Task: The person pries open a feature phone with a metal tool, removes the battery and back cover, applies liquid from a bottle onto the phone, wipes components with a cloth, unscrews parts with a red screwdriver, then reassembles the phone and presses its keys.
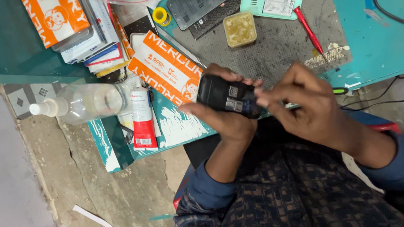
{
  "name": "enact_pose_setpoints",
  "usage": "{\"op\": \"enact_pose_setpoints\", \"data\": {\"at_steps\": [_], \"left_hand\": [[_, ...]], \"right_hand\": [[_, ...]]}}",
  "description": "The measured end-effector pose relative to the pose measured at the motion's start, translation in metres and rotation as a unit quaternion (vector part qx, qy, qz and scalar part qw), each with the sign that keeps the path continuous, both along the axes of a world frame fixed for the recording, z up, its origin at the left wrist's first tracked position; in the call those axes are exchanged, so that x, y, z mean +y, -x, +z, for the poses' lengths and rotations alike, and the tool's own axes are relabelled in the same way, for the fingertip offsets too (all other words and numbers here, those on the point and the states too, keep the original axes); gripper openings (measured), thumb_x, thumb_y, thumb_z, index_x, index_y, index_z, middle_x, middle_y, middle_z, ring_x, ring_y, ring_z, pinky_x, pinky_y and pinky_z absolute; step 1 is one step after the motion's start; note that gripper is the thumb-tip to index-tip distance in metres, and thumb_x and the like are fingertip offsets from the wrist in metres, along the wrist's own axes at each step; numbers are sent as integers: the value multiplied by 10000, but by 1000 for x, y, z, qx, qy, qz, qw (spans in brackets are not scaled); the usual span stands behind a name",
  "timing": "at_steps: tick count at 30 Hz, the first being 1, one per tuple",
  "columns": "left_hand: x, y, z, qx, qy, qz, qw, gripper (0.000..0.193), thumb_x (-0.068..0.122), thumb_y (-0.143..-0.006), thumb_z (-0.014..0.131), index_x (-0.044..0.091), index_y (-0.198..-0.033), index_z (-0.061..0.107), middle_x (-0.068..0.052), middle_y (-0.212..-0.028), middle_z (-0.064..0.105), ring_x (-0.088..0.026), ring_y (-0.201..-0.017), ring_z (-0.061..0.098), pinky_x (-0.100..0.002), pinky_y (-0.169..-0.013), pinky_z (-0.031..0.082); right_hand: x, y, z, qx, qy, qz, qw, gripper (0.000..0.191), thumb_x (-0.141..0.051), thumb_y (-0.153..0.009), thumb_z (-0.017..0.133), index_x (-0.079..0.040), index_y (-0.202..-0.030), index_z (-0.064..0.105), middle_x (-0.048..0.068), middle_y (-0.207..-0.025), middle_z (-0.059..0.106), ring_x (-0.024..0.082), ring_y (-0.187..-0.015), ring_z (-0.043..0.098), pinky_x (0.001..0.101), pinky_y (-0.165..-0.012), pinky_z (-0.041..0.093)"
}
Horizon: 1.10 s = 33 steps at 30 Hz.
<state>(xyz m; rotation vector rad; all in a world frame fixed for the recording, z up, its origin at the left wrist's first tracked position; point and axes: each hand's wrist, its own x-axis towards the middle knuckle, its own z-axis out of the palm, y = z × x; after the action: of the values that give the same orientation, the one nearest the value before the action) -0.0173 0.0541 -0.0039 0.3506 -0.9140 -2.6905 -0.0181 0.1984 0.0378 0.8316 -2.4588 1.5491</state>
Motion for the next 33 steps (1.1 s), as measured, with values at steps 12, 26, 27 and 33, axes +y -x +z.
{"op": "enact_pose_setpoints", "data": {"at_steps": [12,26,27,33], "left_hand": [[-21,11,5,-75,113,-290,947,1268,995,-864,88,-74,-1226,667,-42,-819,627,-128,-720,584,-261,-636,494],[-10,14,25,-10,282,-272,920,1347,1020,-699,144,-114,-1289,570,-106,-1279,580,-149,-770,637,-288,-602,596],[-9,14,22,2,297,-267,917,1346,1017,-709,153,-129,-1268,584,-118,-1285,560,-152,-773,644,-292,-611,607],[-13,5,6,34,301,-269,914,1336,1002,-734,202,-183,-1210,594,-166,-1378,489,-167,-776,688,-312,-642,640]], "right_hand": [[24,42,17,138,-94,134,977,293,-182,-831,816,-256,-1113,785,-58,-992,706,132,-887,628,410,-929,317],[15,42,20,119,-12,41,992,277,-46,-727,891,-70,-988,802,64,-942,692,204,-862,636,430,-801,437],[15,45,19,107,4,17,994,270,-25,-777,893,-59,-1026,795,77,-980,681,190,-876,641,374,-769,464],[24,48,3,9,68,-15,998,238,20,-923,845,-48,-1138,770,91,-1084,652,137,-965,672,252,-764,564]]}}
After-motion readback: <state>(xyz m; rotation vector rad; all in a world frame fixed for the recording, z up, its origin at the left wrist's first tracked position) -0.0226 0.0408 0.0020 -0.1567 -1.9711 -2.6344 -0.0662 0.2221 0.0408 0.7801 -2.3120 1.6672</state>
